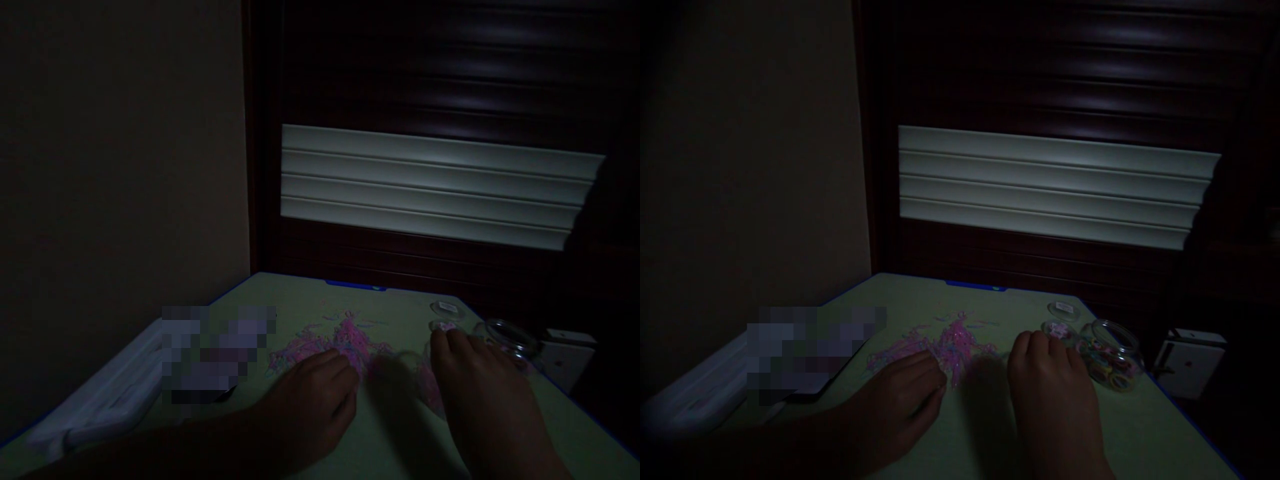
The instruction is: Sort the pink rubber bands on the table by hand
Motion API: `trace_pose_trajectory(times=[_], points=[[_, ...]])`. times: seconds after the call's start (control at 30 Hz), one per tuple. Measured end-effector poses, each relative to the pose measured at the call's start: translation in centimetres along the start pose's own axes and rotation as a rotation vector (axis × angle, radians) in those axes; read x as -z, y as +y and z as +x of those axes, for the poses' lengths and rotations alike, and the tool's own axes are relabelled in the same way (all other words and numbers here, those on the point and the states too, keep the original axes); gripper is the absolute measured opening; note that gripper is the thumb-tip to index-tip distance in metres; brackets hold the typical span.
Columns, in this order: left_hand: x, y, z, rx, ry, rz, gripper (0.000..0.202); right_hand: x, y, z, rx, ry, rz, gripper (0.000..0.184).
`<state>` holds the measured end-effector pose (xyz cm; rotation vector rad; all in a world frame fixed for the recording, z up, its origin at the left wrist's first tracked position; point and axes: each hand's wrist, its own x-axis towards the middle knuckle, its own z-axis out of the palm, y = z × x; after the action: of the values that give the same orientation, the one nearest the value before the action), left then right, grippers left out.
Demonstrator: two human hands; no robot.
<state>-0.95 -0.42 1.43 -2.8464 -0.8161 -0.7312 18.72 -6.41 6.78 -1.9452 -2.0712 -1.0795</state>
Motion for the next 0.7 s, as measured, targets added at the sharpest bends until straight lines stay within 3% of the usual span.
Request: trace_pose_trajectory(times=[0.23, 0.7], points=[[0.1, 0.0, -0.1, 0.001, -0.028, -0.004, 0.012, -1.2, 0.9, -0.1, 0.031, 0.003, 0.014, 0.033], [0.0, -0.1, -0.1, -0.011, 0.003, -0.006, 0.013, -0.7, 0.4, -0.1, -0.012, -0.081, 0.015, 0.032]])
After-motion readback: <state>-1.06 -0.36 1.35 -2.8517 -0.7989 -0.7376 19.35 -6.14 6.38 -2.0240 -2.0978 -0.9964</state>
